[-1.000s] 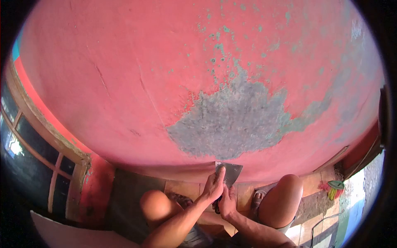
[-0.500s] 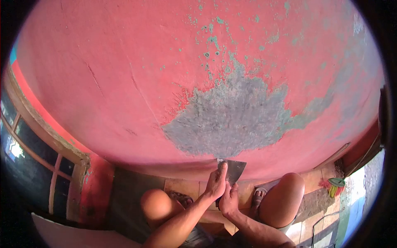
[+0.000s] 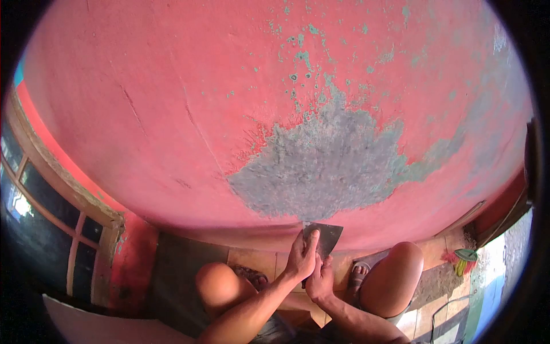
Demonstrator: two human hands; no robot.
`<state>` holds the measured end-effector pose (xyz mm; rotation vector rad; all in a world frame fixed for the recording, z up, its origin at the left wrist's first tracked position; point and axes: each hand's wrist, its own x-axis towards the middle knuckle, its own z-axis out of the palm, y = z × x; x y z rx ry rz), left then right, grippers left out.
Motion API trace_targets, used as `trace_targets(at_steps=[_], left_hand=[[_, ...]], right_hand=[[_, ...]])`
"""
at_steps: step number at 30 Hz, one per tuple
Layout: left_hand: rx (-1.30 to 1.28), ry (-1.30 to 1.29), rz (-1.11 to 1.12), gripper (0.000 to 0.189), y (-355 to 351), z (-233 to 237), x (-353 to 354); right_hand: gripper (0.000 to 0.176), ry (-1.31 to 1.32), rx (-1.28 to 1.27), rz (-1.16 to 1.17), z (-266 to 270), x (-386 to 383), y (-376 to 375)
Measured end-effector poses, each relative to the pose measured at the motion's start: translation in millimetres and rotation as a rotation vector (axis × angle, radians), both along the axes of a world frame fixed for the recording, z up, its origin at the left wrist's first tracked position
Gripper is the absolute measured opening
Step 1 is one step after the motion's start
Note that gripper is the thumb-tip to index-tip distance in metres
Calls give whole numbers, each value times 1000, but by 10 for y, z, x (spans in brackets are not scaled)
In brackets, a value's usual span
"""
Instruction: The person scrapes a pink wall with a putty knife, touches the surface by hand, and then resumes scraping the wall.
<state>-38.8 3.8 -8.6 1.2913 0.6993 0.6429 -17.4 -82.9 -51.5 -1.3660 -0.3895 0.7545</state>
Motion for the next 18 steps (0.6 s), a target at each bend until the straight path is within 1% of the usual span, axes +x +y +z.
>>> trace_targets(at_steps=[2,4,5,8,10,11,14,18], left_hand=[[20,-69,6,34,4,-45,2],[93,-58,21,32,38,-167,5],[130,-53,29,31,49,-214,4],[40,-74,14,29,30,-3,-23],[13,-44,-9,31,58,-18,-52],[-1,-28,-20,32,67,-40,-64],[88,-4,-24,33,129,-295,-61],[103,47,-20,36,98,-95,-62]], right_hand=[[33,2,-28,24,87,22,-21],[36,13,-72,66,139,27,-38],[37,-4,-53,54,142,23,-28],[37,-37,-21,51,176,16,-12],[37,-36,-26,86,252,21,-18],[37,-28,-19,72,255,14,-4],[39,6,-24,55,202,-20,17],[43,81,-109,68,104,-12,26]])
